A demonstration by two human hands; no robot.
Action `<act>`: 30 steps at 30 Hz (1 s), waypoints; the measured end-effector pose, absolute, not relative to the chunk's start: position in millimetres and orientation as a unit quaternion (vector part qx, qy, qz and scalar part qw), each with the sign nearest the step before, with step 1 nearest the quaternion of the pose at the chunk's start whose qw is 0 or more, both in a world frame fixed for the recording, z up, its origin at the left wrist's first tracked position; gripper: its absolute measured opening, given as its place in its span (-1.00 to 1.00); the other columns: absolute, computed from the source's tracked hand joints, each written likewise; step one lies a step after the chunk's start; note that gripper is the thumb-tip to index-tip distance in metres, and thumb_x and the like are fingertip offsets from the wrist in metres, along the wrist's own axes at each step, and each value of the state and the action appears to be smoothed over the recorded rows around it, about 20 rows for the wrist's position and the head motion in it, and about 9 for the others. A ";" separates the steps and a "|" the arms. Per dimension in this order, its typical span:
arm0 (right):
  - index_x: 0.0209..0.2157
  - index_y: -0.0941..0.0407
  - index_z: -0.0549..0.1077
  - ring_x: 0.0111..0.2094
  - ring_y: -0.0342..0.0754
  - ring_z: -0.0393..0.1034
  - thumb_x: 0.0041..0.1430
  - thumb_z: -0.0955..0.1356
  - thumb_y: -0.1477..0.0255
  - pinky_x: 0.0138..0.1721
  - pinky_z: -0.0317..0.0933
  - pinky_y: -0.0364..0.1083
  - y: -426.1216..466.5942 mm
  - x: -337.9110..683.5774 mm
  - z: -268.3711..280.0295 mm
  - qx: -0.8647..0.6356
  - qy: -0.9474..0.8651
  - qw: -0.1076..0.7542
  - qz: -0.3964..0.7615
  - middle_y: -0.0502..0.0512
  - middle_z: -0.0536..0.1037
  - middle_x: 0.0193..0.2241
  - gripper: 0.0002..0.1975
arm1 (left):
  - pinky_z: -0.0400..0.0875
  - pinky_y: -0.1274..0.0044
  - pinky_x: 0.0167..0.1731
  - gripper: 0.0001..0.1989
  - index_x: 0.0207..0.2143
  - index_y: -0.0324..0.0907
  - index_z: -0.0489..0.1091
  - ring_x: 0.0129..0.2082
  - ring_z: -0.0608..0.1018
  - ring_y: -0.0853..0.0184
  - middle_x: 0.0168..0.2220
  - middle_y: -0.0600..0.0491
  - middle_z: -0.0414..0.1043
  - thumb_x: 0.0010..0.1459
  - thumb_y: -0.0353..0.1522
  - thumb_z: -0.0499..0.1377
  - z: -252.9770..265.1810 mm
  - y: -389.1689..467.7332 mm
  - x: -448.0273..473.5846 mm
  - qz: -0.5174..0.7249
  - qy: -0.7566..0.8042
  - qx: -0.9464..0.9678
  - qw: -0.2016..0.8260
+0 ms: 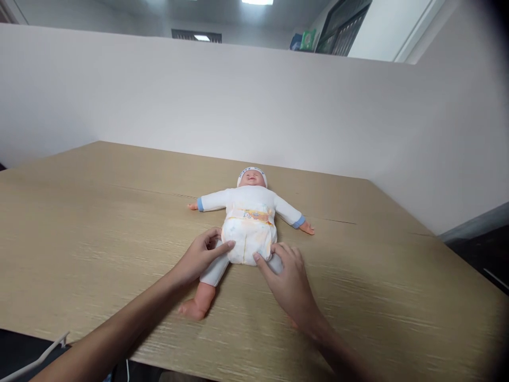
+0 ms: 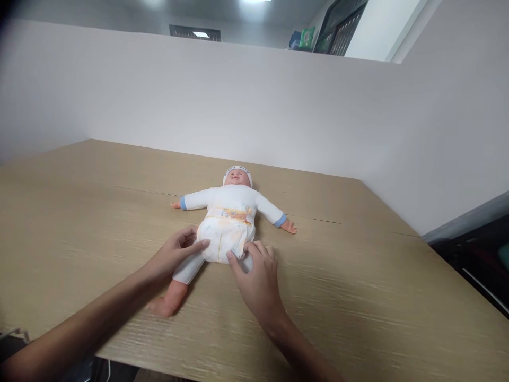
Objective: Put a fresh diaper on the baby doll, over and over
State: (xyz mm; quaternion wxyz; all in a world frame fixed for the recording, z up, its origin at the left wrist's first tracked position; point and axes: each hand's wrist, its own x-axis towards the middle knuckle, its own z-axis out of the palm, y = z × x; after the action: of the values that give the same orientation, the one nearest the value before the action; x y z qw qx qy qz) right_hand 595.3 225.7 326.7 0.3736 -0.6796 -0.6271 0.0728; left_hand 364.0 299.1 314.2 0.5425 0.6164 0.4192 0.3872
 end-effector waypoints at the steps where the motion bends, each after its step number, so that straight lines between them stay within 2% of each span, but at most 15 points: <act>1: -0.36 0.01 0.49 -0.11 0.19 0.41 0.28 0.49 0.16 -0.02 0.31 0.14 225.9 594.8 325.6 -0.675 -0.627 0.382 0.069 0.13 0.55 -0.23 -0.74 | 0.48 0.32 -0.15 -0.55 -0.08 -0.13 0.56 -0.17 0.57 0.14 -0.12 -0.08 0.61 0.24 0.03 0.36 314.3 298.7 363.6 0.391 0.434 0.625 0.518; 4: -0.33 0.00 0.50 -0.04 0.23 0.40 0.25 0.50 0.18 0.04 0.32 0.18 226.6 597.0 323.2 -0.677 -0.615 0.394 0.097 0.15 0.54 -0.17 -0.77 | 0.42 0.35 -0.17 -0.57 -0.15 -0.12 0.55 -0.22 0.49 0.20 -0.13 -0.04 0.55 0.22 0.04 0.37 311.8 299.2 362.7 0.393 0.462 0.654 0.452; 7: -0.23 0.00 0.55 -0.02 0.25 0.41 0.21 0.50 0.19 0.05 0.34 0.21 221.7 603.2 324.0 -0.672 -0.613 0.391 0.139 0.15 0.56 -0.16 -0.79 | 0.42 0.36 -0.16 -0.56 -0.13 -0.11 0.52 -0.21 0.48 0.21 -0.11 -0.03 0.53 0.21 0.04 0.37 309.1 298.8 361.5 0.392 0.461 0.659 0.447; 9: -0.11 0.00 0.59 -0.02 0.24 0.43 0.19 0.51 0.20 0.05 0.35 0.20 214.1 608.4 326.5 -0.666 -0.615 0.394 0.153 0.16 0.58 -0.13 -0.72 | 0.42 0.37 -0.17 -0.55 -0.09 -0.11 0.48 -0.22 0.48 0.23 -0.08 -0.03 0.54 0.21 0.03 0.38 309.2 297.5 358.8 0.393 0.465 0.652 0.452; 12: 0.01 -0.02 0.60 -0.14 0.18 0.47 0.22 0.49 0.16 -0.03 0.38 0.16 201.7 618.9 332.4 -0.660 -0.617 0.391 0.174 0.13 0.62 -0.17 -0.64 | 0.43 0.38 -0.17 -0.50 -0.01 -0.10 0.45 -0.20 0.50 0.23 0.03 -0.06 0.55 0.23 0.05 0.36 311.1 299.7 349.8 0.398 0.476 0.648 0.442; 15: -0.01 -0.01 0.59 -0.21 0.14 0.49 0.33 0.42 0.07 -0.08 0.39 0.13 202.5 635.8 337.4 -0.668 -0.608 0.388 0.184 0.11 0.65 -0.21 -0.64 | 0.44 0.36 -0.10 -0.52 0.05 -0.10 0.43 -0.15 0.51 0.22 0.10 -0.07 0.53 0.34 0.06 0.24 311.9 315.8 336.5 0.416 0.481 0.661 0.397; 19: -0.06 0.05 0.55 -0.12 0.19 0.51 0.37 0.37 0.05 0.05 0.35 0.17 244.0 668.6 335.5 -0.664 -0.621 0.414 0.050 0.21 0.67 -0.12 -0.63 | 0.34 0.23 0.18 -0.58 0.06 -0.11 0.41 0.06 0.49 0.09 0.13 -0.11 0.51 0.40 0.00 0.17 309.2 359.5 326.6 0.422 0.504 0.720 0.223; 21: -0.01 0.08 0.54 0.01 0.26 0.50 0.36 0.36 0.10 0.16 0.30 0.23 277.2 685.5 331.9 -0.662 -0.631 0.403 -0.027 0.29 0.66 -0.05 -0.63 | 0.24 0.17 0.29 -0.57 0.09 -0.13 0.41 0.17 0.44 0.00 0.15 -0.16 0.49 0.41 -0.01 0.16 306.6 383.7 329.1 0.404 0.519 0.740 0.141; 24: 0.10 0.15 0.53 0.18 0.34 0.44 0.31 0.40 0.16 0.27 0.22 0.26 322.8 704.4 328.1 -0.668 -0.652 0.358 -0.029 0.41 0.62 0.13 -0.54 | 0.20 0.15 0.32 -0.47 0.18 -0.16 0.39 0.25 0.39 -0.07 0.24 -0.22 0.45 0.39 0.02 0.16 302.0 413.4 338.6 0.375 0.535 0.750 0.104; 26: 0.13 0.16 0.53 0.19 0.31 0.47 0.30 0.41 0.17 0.24 0.26 0.20 341.3 710.3 327.9 -0.669 -0.661 0.340 -0.001 0.40 0.62 0.16 -0.52 | 0.20 0.13 0.32 -0.40 0.21 -0.18 0.39 0.26 0.40 -0.10 0.25 -0.24 0.46 0.37 0.06 0.16 300.0 426.6 344.7 0.348 0.545 0.754 0.114; 30: 0.04 0.09 0.60 -0.01 0.23 0.59 0.36 0.39 0.15 -0.02 0.34 0.06 350.3 705.2 328.8 -0.682 -0.660 0.312 0.053 0.28 0.71 0.01 -0.62 | 0.16 0.03 0.30 -0.33 0.17 -0.21 0.44 0.22 0.44 -0.21 0.14 -0.30 0.56 0.35 0.14 0.11 302.8 437.4 353.6 0.285 0.572 0.760 0.115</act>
State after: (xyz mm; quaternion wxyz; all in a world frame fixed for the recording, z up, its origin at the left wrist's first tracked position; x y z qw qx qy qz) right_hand 705.2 350.3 328.8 0.3115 -0.6815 -0.6600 0.0532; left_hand 353.6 437.4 302.8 0.1152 0.7601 0.5725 0.2852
